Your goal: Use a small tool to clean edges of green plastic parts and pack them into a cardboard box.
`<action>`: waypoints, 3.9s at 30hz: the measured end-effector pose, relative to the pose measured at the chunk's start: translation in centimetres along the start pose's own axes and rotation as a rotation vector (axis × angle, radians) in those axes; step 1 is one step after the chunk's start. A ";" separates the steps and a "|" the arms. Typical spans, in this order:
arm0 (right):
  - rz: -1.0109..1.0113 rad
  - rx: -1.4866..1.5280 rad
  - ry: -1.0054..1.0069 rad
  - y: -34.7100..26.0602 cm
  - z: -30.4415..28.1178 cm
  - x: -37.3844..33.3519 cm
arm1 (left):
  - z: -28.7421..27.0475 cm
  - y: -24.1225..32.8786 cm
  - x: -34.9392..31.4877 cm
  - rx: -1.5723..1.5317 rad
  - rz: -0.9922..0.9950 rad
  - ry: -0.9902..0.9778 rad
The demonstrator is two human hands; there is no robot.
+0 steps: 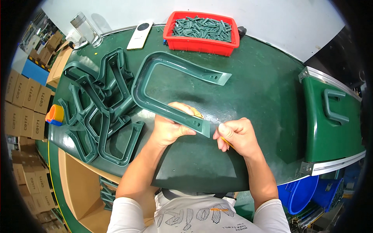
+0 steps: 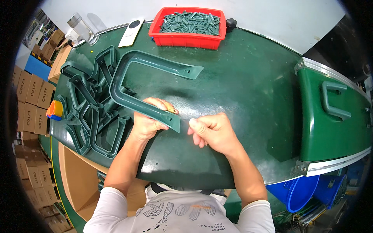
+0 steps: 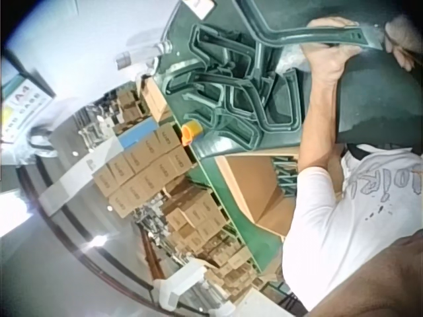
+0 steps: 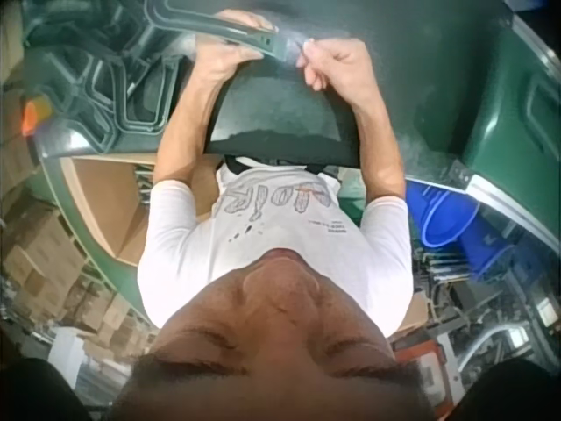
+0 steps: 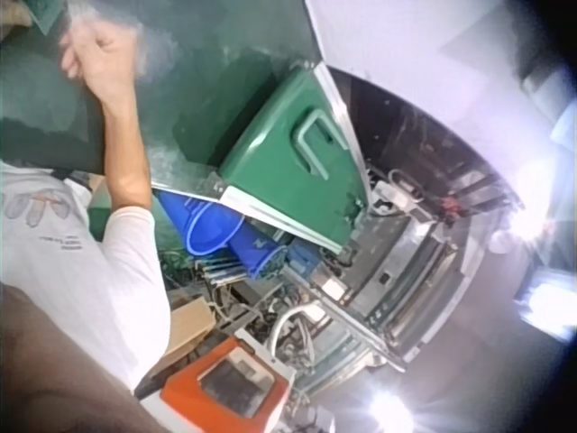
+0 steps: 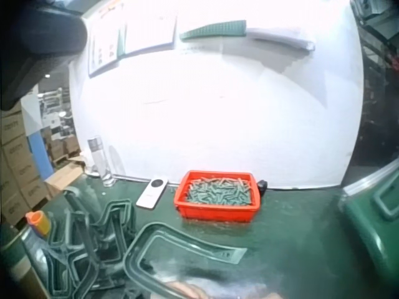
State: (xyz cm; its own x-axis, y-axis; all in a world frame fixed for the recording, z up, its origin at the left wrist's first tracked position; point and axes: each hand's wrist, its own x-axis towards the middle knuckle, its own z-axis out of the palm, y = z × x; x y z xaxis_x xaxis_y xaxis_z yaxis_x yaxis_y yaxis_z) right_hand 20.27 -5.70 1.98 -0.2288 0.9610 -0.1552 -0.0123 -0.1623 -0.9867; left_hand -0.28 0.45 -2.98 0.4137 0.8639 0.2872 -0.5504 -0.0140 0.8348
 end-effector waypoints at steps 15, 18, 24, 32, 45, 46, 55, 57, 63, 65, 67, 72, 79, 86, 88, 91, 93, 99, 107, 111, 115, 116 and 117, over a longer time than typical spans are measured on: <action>-0.195 -0.241 -0.130 0.9 1.7 0.2 | 0.3 0.0 0.2 0.005 0.044 0.067; -0.263 -0.122 -0.012 0.5 0.7 0.1 | 0.0 -0.1 0.3 -0.047 0.056 0.056; -0.407 -0.199 0.374 0.7 -0.1 0.7 | 0.0 -0.4 0.1 0.009 0.039 0.034; -0.554 -0.507 0.719 1.7 -1.4 1.5 | 1.0 -0.2 -0.3 -0.013 -0.037 -0.035; -0.576 -0.579 0.705 1.8 -1.6 1.7 | 1.1 -0.2 -0.3 0.000 -0.036 -0.057; -0.585 -0.579 0.702 1.9 -1.6 1.7 | 1.1 -0.2 -0.3 -0.001 -0.035 -0.060; -0.659 -0.628 0.794 1.8 -1.6 2.0 | 1.3 -0.4 -0.5 -0.066 -0.048 -0.093; -0.620 -0.629 0.845 1.8 -1.9 2.0 | 1.4 -0.4 -0.5 -0.074 -0.059 -0.098; -0.364 -0.509 1.035 1.7 -5.0 2.8 | 1.7 -0.4 -0.3 -0.045 -0.080 -0.182; -0.303 -0.287 0.930 0.8 -5.4 2.2 | 1.9 -0.1 -0.3 0.002 -0.094 -0.177; -0.274 -0.058 0.724 0.3 -4.9 1.8 | 1.3 -0.5 -0.5 -0.035 -0.108 -0.167; -0.131 0.292 0.217 -0.2 -4.6 0.7 | 0.3 -0.8 -0.3 -0.072 -0.057 -0.207; -0.121 0.302 0.121 0.3 -4.9 0.6 | 0.2 -0.7 -0.3 -0.063 -0.046 -0.215; -0.132 0.298 0.117 0.3 -4.9 0.6 | 0.2 -0.7 -0.2 -0.062 -0.047 -0.216; -0.129 0.294 0.111 0.2 -5.0 0.5 | 0.2 -0.7 -0.2 -0.063 -0.046 -0.222; -0.120 0.268 0.117 0.1 -4.9 0.5 | 0.2 -0.8 -0.3 -0.058 -0.058 -0.199; -0.118 0.217 0.104 0.1 -5.0 0.3 | 0.2 -0.8 -0.4 -0.045 -0.068 -0.175; -0.058 -0.250 -0.085 -0.8 -3.8 -0.1 | 0.8 0.3 -0.2 0.123 -0.153 0.053; -0.120 -0.086 -0.035 0.2 -1.5 0.3 | 0.5 1.0 0.0 0.038 -0.116 0.159; -0.067 -0.079 -0.074 0.5 -1.1 0.5 | 0.5 1.1 -0.1 0.045 -0.146 0.183; -0.050 -0.079 -0.076 0.8 -1.2 0.6 | 0.5 1.1 0.0 0.059 -0.126 0.156; -0.054 -0.086 -0.075 0.8 -1.3 0.6 | 0.6 1.1 0.1 0.058 -0.131 0.150; -0.058 -0.092 -0.078 0.9 -1.3 0.6 | 0.6 1.1 0.1 0.061 -0.136 0.144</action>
State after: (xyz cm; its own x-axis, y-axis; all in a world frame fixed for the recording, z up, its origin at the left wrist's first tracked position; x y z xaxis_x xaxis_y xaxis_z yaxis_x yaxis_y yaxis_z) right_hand 21.41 -4.96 0.94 -0.3058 0.9471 -0.0975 0.0612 -0.0826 -0.9947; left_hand -0.42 0.22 -1.71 0.3708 0.9230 0.1030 -0.4496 0.0814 0.8895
